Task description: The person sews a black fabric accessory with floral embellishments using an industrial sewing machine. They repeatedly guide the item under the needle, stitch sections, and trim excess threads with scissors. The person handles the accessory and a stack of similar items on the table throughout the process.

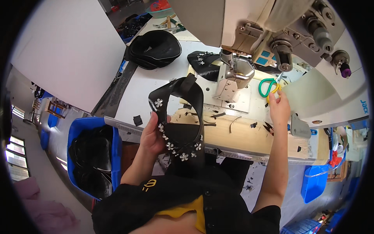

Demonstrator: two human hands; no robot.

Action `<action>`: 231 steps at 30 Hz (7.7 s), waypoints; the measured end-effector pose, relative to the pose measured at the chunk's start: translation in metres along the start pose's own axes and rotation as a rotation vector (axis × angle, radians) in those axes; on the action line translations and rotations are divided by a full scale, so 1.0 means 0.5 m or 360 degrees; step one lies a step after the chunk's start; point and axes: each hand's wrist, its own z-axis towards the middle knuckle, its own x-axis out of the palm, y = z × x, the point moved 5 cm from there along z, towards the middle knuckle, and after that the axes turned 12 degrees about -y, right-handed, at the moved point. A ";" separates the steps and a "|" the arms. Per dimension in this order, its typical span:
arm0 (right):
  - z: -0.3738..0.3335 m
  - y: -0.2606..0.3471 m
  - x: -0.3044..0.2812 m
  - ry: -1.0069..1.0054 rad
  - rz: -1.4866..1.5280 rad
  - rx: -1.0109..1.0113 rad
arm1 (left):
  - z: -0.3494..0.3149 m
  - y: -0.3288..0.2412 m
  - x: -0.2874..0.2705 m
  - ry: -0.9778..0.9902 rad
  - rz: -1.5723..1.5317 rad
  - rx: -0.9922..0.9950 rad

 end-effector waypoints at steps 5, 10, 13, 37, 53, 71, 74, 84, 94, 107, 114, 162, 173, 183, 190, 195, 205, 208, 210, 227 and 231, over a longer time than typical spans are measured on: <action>0.025 0.024 0.048 0.0114 -0.0672 -0.0133 | -0.020 0.018 0.002 0.0219 0.0408 -0.0081; 0.031 0.033 0.061 0.0060 -0.0739 0.0097 | -0.030 0.034 0.006 0.0157 0.0273 -0.0136; 0.040 0.063 0.057 0.0120 -0.0767 0.0156 | -0.028 0.042 0.005 -0.0018 0.0462 0.0007; -0.436 0.185 0.024 0.2074 0.1489 0.1330 | 0.057 0.018 0.089 0.0356 -0.0130 0.0163; -0.454 0.237 0.108 0.2064 0.1584 0.0048 | 0.019 0.000 0.019 -0.0048 0.0421 0.0573; -0.475 0.195 0.108 0.1904 0.1689 -0.0027 | 0.015 0.029 0.028 -0.0068 0.0394 0.0435; -0.466 0.200 0.096 0.1553 0.1298 -0.0680 | 0.018 0.030 0.024 -0.0015 0.0434 0.0395; -0.484 0.186 0.098 0.1255 0.0937 -0.1166 | 0.039 0.026 0.013 -0.0146 0.0322 0.0407; -0.525 0.130 0.117 0.1267 0.0850 -0.1031 | 0.020 0.043 0.016 -0.0097 0.0427 0.0325; -0.525 0.160 0.078 0.0990 0.0696 -0.1445 | 0.034 0.047 -0.001 -0.0099 0.0181 0.0194; -0.467 0.230 0.032 0.0968 0.0671 -0.1327 | 0.045 0.052 -0.010 0.0026 -0.0007 0.0023; -0.208 -0.058 -0.269 -0.1218 0.0083 -0.0176 | 0.138 -0.129 0.085 0.0087 0.1945 0.0771; -0.154 0.381 -0.161 -0.0298 0.0530 -0.1372 | -0.003 -0.047 0.409 0.1428 0.2281 0.2679; -0.088 0.364 -0.131 -0.0147 0.0418 -0.1500 | 0.060 -0.023 0.403 0.1293 0.2143 0.2720; -0.088 0.366 -0.135 -0.0139 0.0436 -0.1383 | 0.059 -0.021 0.399 0.1247 0.2260 0.2758; -0.086 0.365 -0.136 -0.0172 0.0400 -0.1408 | 0.045 -0.015 0.399 0.1226 0.2231 0.2905; -0.070 0.355 -0.119 -0.0278 0.0383 -0.1490 | 0.047 -0.009 0.401 0.1154 0.2275 0.3049; -0.063 0.352 -0.110 -0.0345 0.0406 -0.1508 | 0.065 -0.006 0.400 0.1081 0.2240 0.3115; -0.059 0.348 -0.105 -0.0349 0.0389 -0.1519 | 0.067 -0.007 0.401 0.1057 0.2225 0.3129; -0.038 0.343 -0.082 -0.0481 0.0413 -0.1478 | 0.093 -0.008 0.391 0.0870 0.2222 0.3088; -0.035 0.341 -0.077 -0.0465 0.0421 -0.1471 | 0.093 -0.008 0.389 0.0852 0.2210 0.3079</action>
